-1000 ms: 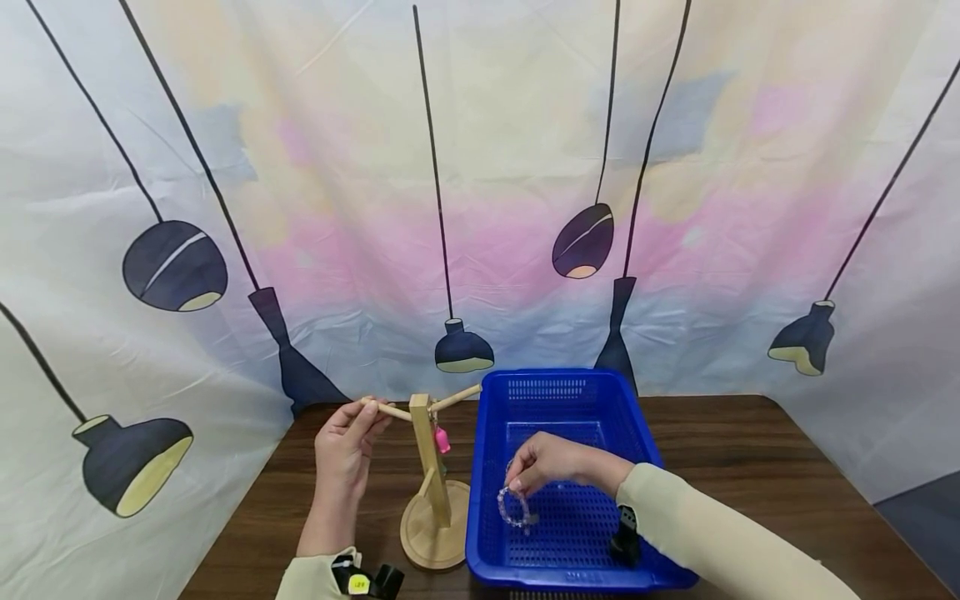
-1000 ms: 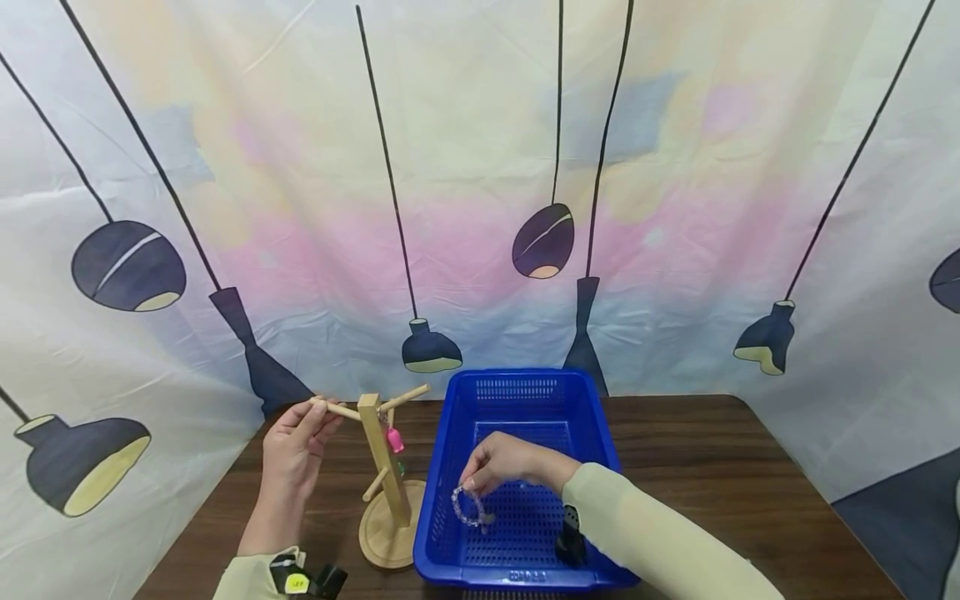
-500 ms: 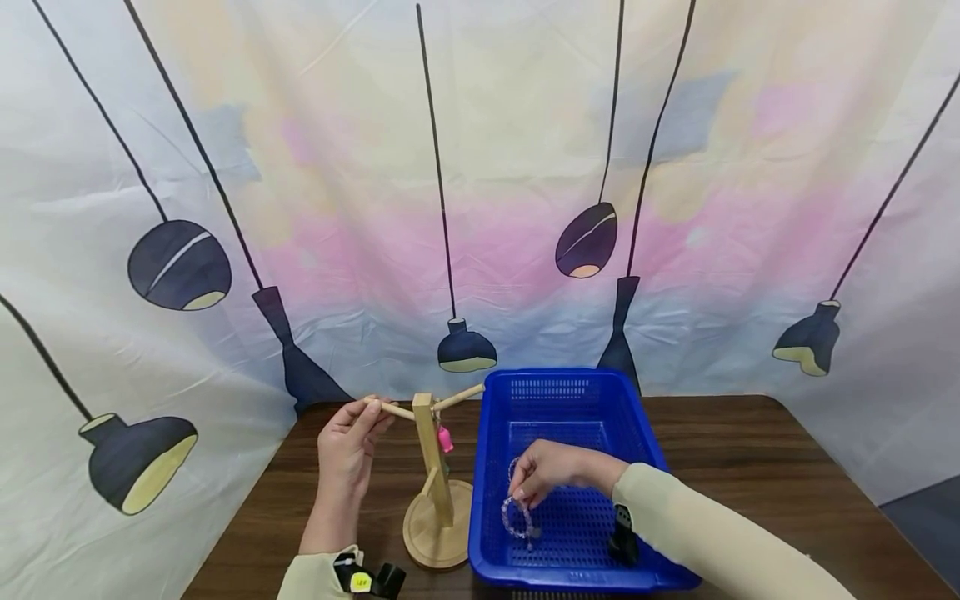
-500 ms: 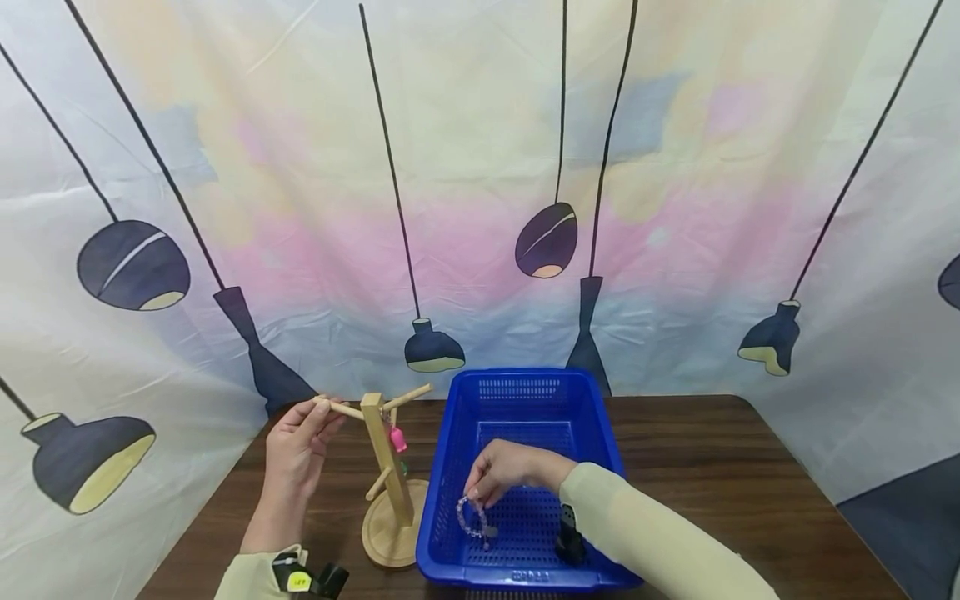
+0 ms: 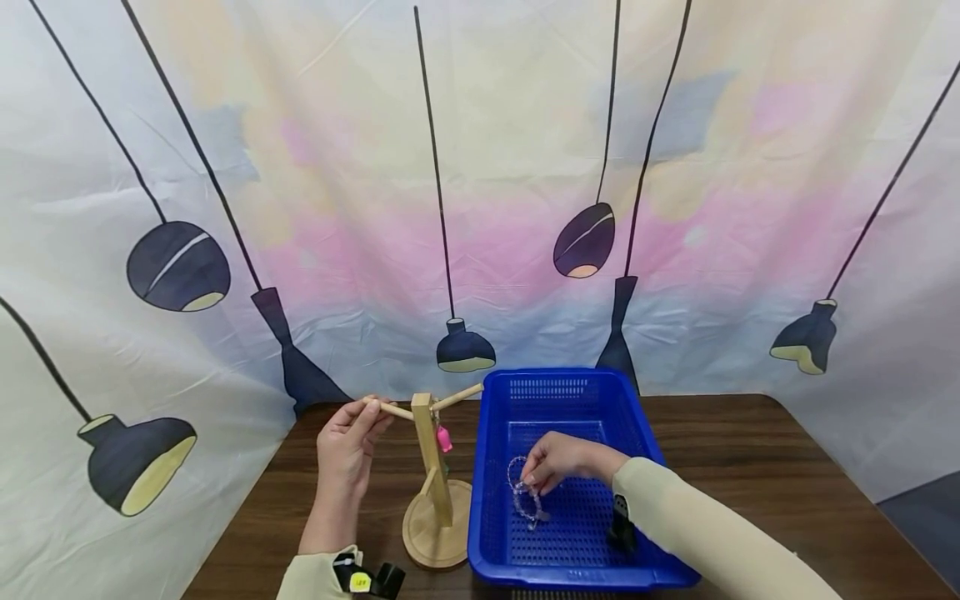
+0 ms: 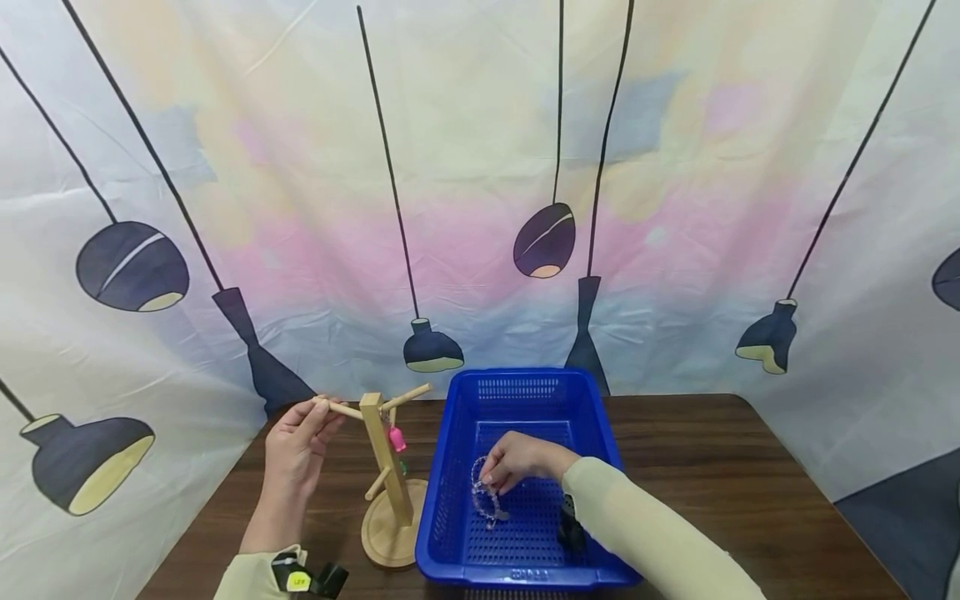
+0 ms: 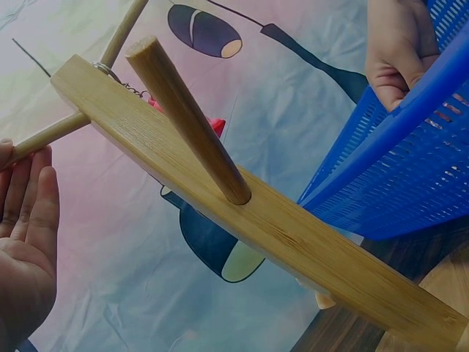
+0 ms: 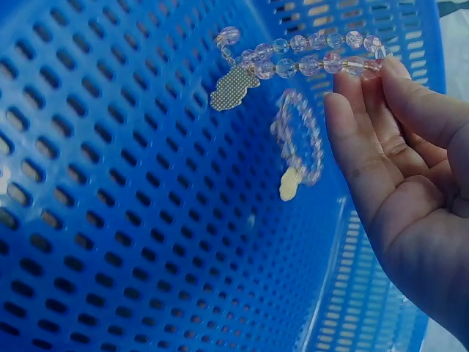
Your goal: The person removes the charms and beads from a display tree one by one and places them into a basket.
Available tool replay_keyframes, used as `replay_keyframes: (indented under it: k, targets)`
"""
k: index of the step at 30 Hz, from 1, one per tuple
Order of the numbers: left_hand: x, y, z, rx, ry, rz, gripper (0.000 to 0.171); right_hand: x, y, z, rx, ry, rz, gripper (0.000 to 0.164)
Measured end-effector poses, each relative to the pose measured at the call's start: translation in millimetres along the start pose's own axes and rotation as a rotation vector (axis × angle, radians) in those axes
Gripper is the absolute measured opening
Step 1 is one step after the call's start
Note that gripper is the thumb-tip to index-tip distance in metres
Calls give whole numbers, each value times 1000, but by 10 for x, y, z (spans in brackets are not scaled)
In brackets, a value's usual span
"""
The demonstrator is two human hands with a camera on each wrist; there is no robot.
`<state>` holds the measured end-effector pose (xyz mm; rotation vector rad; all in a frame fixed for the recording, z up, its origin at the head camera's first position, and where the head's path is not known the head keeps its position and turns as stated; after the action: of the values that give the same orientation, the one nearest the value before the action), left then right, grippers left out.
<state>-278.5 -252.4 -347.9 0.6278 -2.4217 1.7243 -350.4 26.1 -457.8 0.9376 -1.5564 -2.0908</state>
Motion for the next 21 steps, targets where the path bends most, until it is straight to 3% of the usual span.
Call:
replay_keyframes:
  k: [21]
  targets:
    - [-10, -6, -2, 23, 8, -7, 25, 85, -207, 153, 5, -99, 21, 13]
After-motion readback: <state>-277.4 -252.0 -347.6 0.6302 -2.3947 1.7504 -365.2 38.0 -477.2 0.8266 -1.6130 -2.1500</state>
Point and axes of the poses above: each hand's wrist, its own x-axis towards the middle knuckle, its own z-axis out of the back of the hand, y = z × x, the point moved 8 cm from there along x, towards the middle knuckle, and after that the axes turned 15 degrees about x, right-handed, at the moved point
